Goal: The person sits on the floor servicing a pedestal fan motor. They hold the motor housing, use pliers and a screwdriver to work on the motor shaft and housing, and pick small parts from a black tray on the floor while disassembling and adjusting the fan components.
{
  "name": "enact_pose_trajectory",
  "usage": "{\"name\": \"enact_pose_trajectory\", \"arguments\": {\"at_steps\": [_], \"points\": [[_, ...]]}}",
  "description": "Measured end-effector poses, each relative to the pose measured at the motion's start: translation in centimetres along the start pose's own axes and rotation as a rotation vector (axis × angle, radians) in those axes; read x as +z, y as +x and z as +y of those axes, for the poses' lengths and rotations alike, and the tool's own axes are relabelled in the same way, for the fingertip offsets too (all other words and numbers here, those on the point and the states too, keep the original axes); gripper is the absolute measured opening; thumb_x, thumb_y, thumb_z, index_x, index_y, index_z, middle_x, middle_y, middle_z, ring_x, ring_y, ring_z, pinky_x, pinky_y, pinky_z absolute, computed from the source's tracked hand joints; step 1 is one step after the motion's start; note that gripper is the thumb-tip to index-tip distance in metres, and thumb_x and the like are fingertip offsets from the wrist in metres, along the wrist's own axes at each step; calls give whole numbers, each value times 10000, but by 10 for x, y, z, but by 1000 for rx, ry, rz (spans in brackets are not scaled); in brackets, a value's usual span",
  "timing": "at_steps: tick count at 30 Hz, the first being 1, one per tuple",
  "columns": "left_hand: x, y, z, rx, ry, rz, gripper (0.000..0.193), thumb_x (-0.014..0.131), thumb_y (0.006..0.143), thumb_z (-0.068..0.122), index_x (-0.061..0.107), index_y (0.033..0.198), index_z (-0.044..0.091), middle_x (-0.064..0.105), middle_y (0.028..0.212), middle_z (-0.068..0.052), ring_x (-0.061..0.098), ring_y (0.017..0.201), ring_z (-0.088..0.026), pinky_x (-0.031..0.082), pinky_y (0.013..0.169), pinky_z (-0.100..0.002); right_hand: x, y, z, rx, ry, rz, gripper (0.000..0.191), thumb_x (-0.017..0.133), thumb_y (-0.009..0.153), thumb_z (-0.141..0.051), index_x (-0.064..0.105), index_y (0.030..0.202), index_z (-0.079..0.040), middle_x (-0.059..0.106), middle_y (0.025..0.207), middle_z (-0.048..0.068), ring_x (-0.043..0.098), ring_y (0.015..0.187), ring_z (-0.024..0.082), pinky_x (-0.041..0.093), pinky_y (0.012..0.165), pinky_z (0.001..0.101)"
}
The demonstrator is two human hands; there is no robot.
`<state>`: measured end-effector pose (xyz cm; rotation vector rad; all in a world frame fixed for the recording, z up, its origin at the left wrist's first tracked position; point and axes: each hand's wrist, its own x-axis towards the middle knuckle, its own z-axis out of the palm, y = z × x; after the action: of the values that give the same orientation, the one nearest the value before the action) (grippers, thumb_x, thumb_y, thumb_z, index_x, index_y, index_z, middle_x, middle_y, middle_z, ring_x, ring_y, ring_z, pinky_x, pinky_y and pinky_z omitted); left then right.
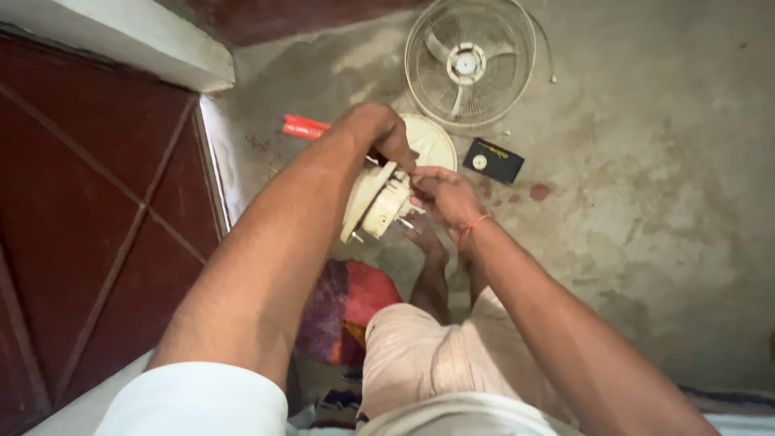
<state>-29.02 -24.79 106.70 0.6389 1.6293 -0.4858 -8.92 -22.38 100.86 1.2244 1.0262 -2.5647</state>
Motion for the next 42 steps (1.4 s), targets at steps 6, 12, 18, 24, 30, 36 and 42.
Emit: {"name": "enact_pose_trajectory", "arguments": {"at_steps": [6, 12, 18, 24, 30, 36, 42], "points": [[5, -4, 16, -124, 157, 81, 468, 740, 824, 537, 753, 1172, 225, 727, 1216, -24, 642, 1109, -258, 424, 976, -490, -9, -2, 17, 84, 160, -61, 185, 595, 987, -61, 603, 1161, 0, 671, 1075, 85, 684, 943, 169, 602, 868, 296], [8, -43, 37, -229, 225, 136, 455, 755, 861, 514, 737, 1249, 276, 711, 1320, -32, 635, 1252, -320, 345, 1057, -577, -13, 1, 18, 105, 272, -114, 242, 592, 985, -36, 614, 1226, -14, 666, 1065, 82, 666, 950, 183, 586, 873, 336], [10, -65, 32, -192, 163, 192, 424, 758, 865, 453, 754, 1247, 270, 719, 1306, -5, 656, 1219, -288, 419, 1012, -549, -10, -4, 14, 146, 219, -110, 236, 582, 971, -49, 606, 1205, -31, 695, 1085, 73, 690, 982, 189, 577, 916, 357], [13, -53, 27, -174, 167, 189, 422, 756, 845, 505, 759, 1191, 264, 729, 1240, -17, 686, 1139, -308, 448, 966, -551, -12, 1, 17, 133, 257, -145, 204, 604, 976, -59, 610, 1180, -53, 693, 1094, 68, 686, 996, 182, 570, 941, 360], [11, -32, 17, -173, 149, 181, 369, 741, 816, 494, 805, 1115, 288, 765, 1175, 12, 696, 1092, -263, 449, 981, -530, -9, -1, 22, 114, 266, -131, 199, 615, 975, -77, 621, 1174, -66, 698, 1100, 51, 689, 1008, 172, 574, 941, 352], [10, -24, 18, -159, 154, 171, 376, 751, 801, 499, 801, 1113, 296, 761, 1171, 21, 687, 1103, -245, 446, 994, -518, -7, 1, 30, 81, 314, -180, 194, 618, 986, -75, 619, 1179, -52, 692, 1096, 49, 670, 993, 169, 574, 928, 352], [7, -22, 22, -164, 175, 158, 378, 743, 808, 500, 793, 1128, 306, 752, 1189, 28, 676, 1123, -236, 444, 1005, -516, -5, 0, 39, 64, 359, -142, 198, 628, 985, -86, 618, 1182, -66, 691, 1072, 36, 673, 963, 152, 578, 896, 330]]}}
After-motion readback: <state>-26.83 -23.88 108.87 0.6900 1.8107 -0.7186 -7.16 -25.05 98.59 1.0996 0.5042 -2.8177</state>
